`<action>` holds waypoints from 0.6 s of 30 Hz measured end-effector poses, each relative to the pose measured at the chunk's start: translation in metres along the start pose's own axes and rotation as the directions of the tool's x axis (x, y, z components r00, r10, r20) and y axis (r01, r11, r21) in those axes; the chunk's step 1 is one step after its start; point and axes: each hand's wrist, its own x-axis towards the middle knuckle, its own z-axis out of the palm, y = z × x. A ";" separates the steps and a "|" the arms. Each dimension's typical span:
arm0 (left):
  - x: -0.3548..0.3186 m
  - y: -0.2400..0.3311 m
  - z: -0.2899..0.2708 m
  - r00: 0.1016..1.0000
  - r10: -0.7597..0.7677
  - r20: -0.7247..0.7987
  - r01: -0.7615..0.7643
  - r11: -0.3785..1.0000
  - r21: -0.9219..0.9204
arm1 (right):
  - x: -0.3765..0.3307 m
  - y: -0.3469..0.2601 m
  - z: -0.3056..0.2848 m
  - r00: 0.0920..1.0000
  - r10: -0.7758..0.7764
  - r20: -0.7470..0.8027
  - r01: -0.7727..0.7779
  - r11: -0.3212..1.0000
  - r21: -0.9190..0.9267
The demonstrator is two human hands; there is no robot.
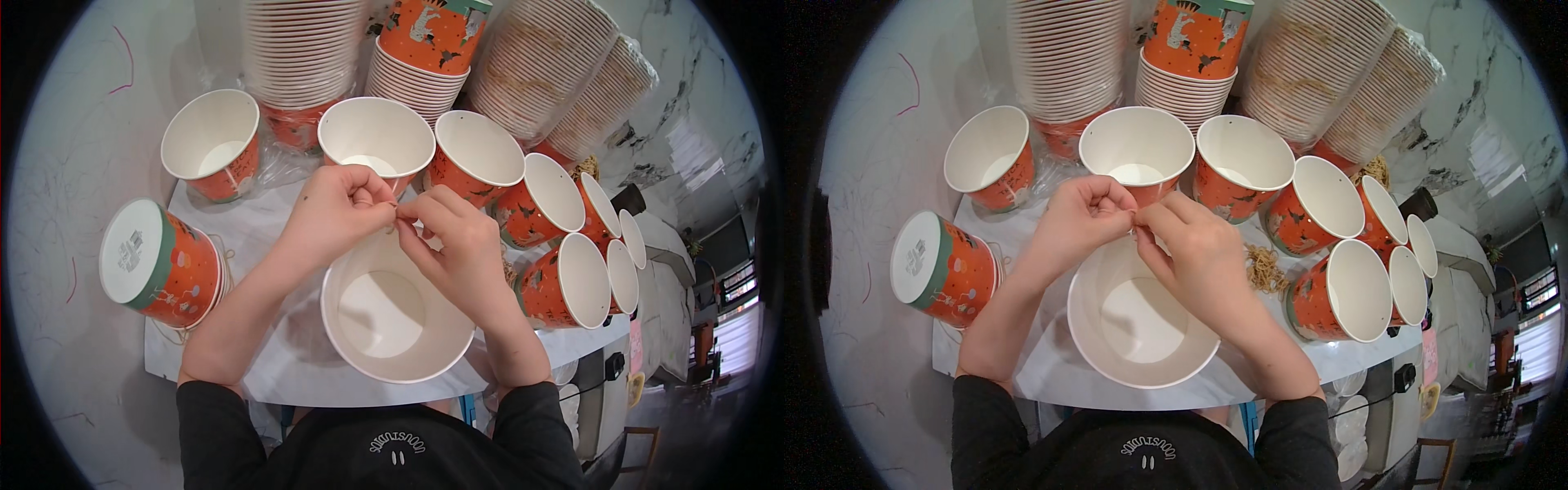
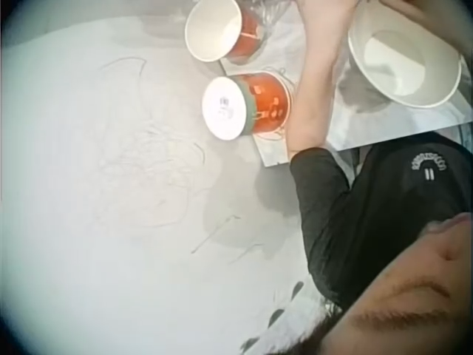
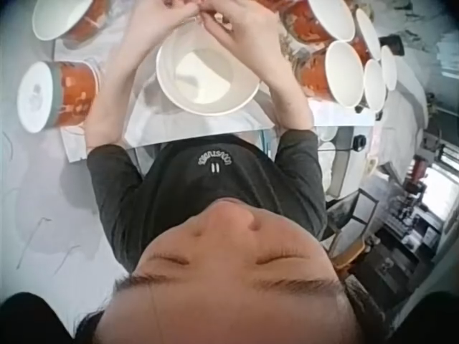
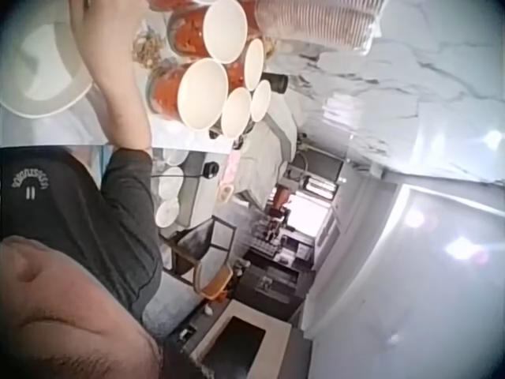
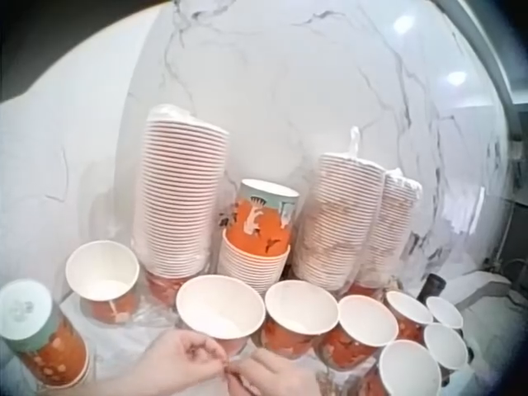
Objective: Applying rubber bands to paper cups as part of a packaging process.
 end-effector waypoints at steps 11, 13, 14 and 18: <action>0.002 0.000 0.011 0.795 0.587 -0.152 -0.540 0.799 0.263 | 0.005 0.015 -0.003 0.997 0.014 -0.080 -0.005 0.993 0.115; 0.005 -0.001 0.013 0.820 0.557 -0.132 -0.533 0.827 0.178 | 0.006 0.016 -0.003 0.992 0.086 -0.087 -0.064 0.971 0.229; 0.006 -0.002 0.013 0.845 0.522 -0.113 -0.514 0.853 0.094 | 0.006 0.017 -0.003 0.992 0.089 -0.091 -0.065 0.970 0.233; 0.001 -0.001 0.016 0.941 0.337 -0.040 -0.339 0.935 -0.101 | 0.005 0.021 -0.006 0.977 0.213 -0.010 -0.192 0.896 0.400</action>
